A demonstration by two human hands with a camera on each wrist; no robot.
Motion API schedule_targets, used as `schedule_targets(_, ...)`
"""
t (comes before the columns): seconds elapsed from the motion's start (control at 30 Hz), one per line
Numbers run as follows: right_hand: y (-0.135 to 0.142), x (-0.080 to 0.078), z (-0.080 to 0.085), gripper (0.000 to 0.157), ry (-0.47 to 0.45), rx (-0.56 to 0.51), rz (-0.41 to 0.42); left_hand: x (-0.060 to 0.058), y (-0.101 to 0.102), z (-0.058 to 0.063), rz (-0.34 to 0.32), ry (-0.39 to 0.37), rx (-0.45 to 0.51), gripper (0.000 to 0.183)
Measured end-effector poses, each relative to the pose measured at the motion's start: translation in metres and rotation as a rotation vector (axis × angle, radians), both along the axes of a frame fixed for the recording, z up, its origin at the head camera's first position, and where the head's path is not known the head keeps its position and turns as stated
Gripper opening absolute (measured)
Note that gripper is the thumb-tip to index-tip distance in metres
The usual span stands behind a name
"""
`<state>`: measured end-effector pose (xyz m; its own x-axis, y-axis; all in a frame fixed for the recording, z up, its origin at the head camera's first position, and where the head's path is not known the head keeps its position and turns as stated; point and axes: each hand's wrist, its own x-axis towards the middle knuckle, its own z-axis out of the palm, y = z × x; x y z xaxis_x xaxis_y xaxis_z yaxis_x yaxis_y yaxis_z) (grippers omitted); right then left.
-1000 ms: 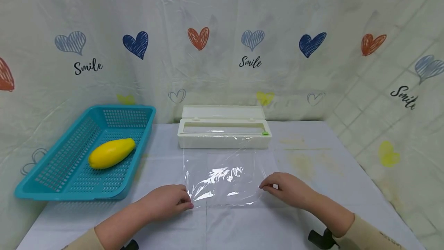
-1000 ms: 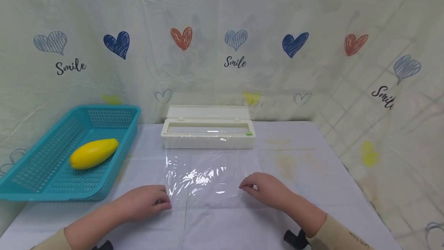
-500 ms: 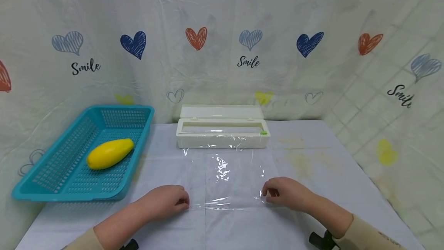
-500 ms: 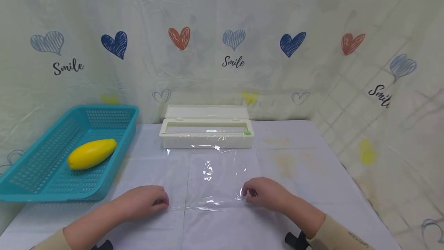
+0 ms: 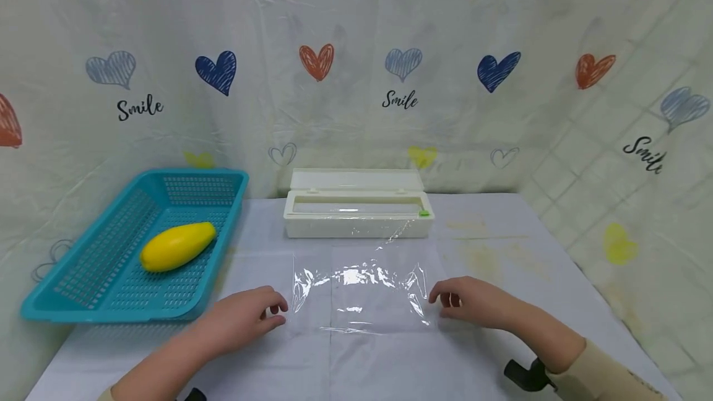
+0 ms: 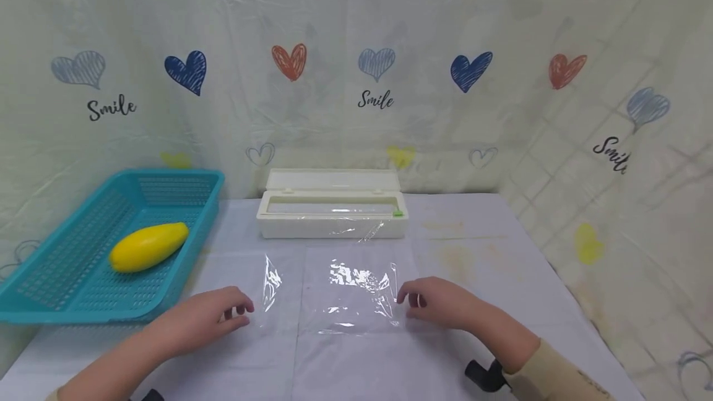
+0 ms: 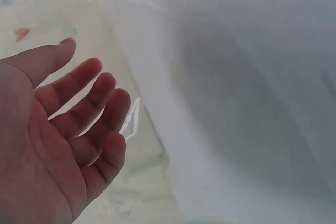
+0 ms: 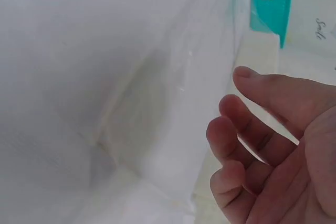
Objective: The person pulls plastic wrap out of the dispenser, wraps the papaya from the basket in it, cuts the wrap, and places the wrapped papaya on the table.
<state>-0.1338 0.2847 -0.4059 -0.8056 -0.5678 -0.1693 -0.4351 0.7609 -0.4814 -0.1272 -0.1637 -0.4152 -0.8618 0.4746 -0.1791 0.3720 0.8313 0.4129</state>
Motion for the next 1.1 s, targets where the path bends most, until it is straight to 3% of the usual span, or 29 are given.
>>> schedule_targets(0.17,0.006,-0.015,0.014,0.022,-0.018,-0.064,-0.037,-0.003,-0.007,0.027,0.093,-0.015,0.008,0.02)
schedule_targets(0.27,0.01,-0.028,0.021,0.026,-0.003,-0.109,-0.093,-0.006,-0.014,0.046,0.133,0.018,0.0,0.023)
schedule_targets(0.5,0.016,-0.072,0.03,0.043,0.085,-0.188,-0.231,-0.016,-0.043,0.098,0.13,0.147,0.006,0.033)
schedule_targets(0.63,0.023,-0.096,0.028,0.051,0.086,-0.235,-0.297,-0.032,-0.062,0.118,0.146,0.168,0.008,0.038)
schedule_targets(0.77,0.026,-0.116,0.024,0.057,0.052,-0.284,-0.345,-0.051,-0.084,0.122,0.178,0.174,-0.02,0.046)
schedule_targets(1.1,0.037,-0.149,0.016,0.067,0.013,-0.246,-0.404,-0.101,-0.139,0.102,0.164,0.145,-0.108,0.056)
